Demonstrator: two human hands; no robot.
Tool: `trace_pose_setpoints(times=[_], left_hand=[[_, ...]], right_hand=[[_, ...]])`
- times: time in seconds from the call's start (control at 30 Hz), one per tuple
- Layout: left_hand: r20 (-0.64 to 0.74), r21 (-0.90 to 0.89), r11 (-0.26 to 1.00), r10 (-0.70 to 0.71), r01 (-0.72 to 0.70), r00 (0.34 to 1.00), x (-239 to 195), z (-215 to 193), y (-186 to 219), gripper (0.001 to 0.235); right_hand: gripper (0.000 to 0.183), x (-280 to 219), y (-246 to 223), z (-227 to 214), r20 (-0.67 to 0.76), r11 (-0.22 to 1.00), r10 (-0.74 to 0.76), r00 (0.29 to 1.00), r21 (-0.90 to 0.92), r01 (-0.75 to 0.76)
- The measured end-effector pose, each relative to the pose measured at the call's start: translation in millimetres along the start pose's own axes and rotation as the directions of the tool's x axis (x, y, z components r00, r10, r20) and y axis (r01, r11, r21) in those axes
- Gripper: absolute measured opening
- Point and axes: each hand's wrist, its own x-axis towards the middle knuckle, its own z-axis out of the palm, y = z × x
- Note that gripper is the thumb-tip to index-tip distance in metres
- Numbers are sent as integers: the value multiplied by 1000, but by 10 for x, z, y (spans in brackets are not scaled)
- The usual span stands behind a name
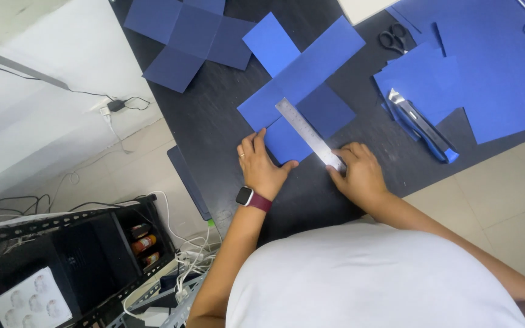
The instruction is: Cutting blue cardstock into specific shapes using a utility knife and a metal ruler on a black desk.
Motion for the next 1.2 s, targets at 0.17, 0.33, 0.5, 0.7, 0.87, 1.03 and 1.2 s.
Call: trace_pose_setpoints(times=[0.17, 0.33, 0.5, 0.7, 0.87, 1.03, 1.2], left_hand=[[-58, -139, 987, -90, 82, 994, 61, 98, -46, 108], [-129, -364, 927, -152, 96, 980, 219, 199, -252, 101], [17, -867, 449, -406, 216, 914, 540, 112, -283, 90], [-253, -175, 984, -25, -20, 967, 1090, 12, -128, 93], [128, 206, 976, 38, -64, 991, 1345, -120, 320, 105], [200, 334, 943, -77, 6, 977, 1588, 3, 241, 96], [83, 44, 993, 110, -114, 990, 1589, -27, -2, 12]], right_hand=[[33, 154, 20, 48, 137, 992, 99, 986, 58, -107], [14, 115, -84, 32, 222, 996, 83, 971, 21, -90], [50, 77, -15, -262, 136, 995, 68, 988, 67, -78], [41, -106, 252, -352, 157, 989, 144, 977, 6, -147], [46, -377, 481, -455, 183, 976, 216, 959, -60, -209], [40, -775, 745, -529, 116, 953, 296, 948, -103, -285], [42, -949, 732, -525, 15, 945, 319, 948, -83, -317]])
